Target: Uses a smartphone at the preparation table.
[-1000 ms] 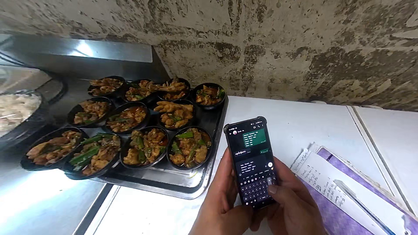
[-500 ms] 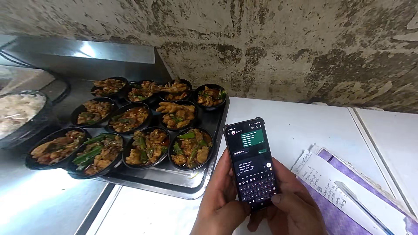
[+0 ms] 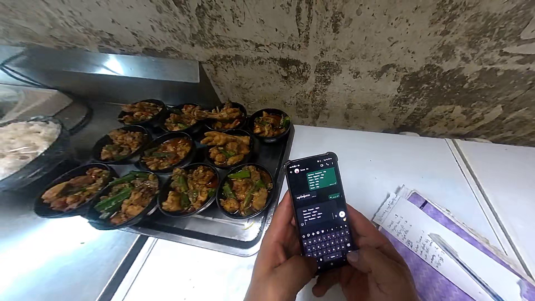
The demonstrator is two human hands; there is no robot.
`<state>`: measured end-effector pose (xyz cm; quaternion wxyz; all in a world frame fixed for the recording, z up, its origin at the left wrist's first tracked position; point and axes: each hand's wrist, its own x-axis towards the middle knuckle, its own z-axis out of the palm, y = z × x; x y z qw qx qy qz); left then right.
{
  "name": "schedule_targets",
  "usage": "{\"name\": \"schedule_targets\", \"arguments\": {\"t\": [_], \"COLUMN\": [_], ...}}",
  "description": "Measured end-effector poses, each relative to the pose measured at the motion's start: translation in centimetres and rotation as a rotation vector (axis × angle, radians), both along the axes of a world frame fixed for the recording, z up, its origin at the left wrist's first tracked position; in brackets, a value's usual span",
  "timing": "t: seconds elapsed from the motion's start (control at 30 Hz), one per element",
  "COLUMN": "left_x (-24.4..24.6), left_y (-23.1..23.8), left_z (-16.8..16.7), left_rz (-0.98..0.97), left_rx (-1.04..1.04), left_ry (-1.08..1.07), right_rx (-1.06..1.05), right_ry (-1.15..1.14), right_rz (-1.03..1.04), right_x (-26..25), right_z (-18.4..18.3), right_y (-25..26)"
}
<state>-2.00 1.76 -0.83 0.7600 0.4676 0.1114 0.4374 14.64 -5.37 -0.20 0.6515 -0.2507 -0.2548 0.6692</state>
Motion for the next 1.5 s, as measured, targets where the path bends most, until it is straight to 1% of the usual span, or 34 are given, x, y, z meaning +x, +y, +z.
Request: {"name": "schedule_targets", "arguments": {"t": [0.27,0.33,0.4,0.47,0.57,0.6,0.67,0.73,0.8,0.9,1.0,1.1,1.2,1.27,1.33,1.4,1.5], "left_x": [0.1,0.2,0.5,0.6,1.0,1.1,0.9,0.5,0.6,1.0,1.6,2.0,2.7,3.3,3.7,3.8,3.7], "left_y": [0.0,-0.1,-0.2,-0.2,-0.4,-0.5,-0.6,-0.5,-0.5,-0.5,-0.9,-1.4,-2.0,-2.2,-2.5,-2.9,-3.3], "left_z": [0.0,0.0,-0.1,-0.3,-0.3,-0.2,-0.2,-0.5,-0.7,-0.4,-0.4,0.1,0.1,-0.4,-0.9,-1.2,-1.4], "left_rz": [0.015,0.021,0.047,0.105,0.229,0.267,0.320,0.328,0.324,0.259,0.227,0.287,0.347,0.354,0.373,0.434,0.536], "left_rx": [-0.007,-0.008,-0.010,0.013,0.087,0.100,0.118,0.108,0.090,0.043,0.061,0.119,0.191,0.299,0.439,0.541,0.600], "left_ry": [-0.012,-0.005,0.011,0.044,0.126,0.151,0.207,0.227,0.198,0.169,0.204,0.385,0.584,0.691,0.799,0.862,0.872], "right_rx": [-0.002,-0.003,0.018,0.042,0.057,0.052,0.019,-0.029,-0.067,-0.163,-0.246,-0.302,-0.452,-0.519,-0.553,-0.570,-0.569], "right_ry": [-0.013,-0.045,-0.138,-0.328,-0.877,-1.016,-1.204,-1.312,-1.386,-1.525,-1.575,-1.604,-1.711,-1.778,-1.834,-1.894,-1.981], "right_rz": [-0.013,-0.025,-0.036,-0.102,-0.372,-0.453,-0.525,-0.488,-0.449,-0.423,-0.424,-0.468,-0.387,-0.303,-0.230,-0.192,-0.177], "right_x": [-0.2,-0.2,-0.1,-0.4,-1.2,-1.4,-1.8,-2.1,-2.2,-1.9,-1.0,0.2,1.8,3.2,4.4,5.4,6.2], "right_z": [0.1,0.1,0.0,-0.1,-0.5,-0.7,-0.5,0.5,1.7,3.1,4.4,5.5,6.1,6.1,6.1,5.7,4.8], "right_y": [0.0,0.0,0.0,0.1,0.1,0.1,-0.1,-0.5,-0.9,-1.6,-2.9,-6.4,-11.0,-13.1,-14.0,-14.2,-14.6]}}
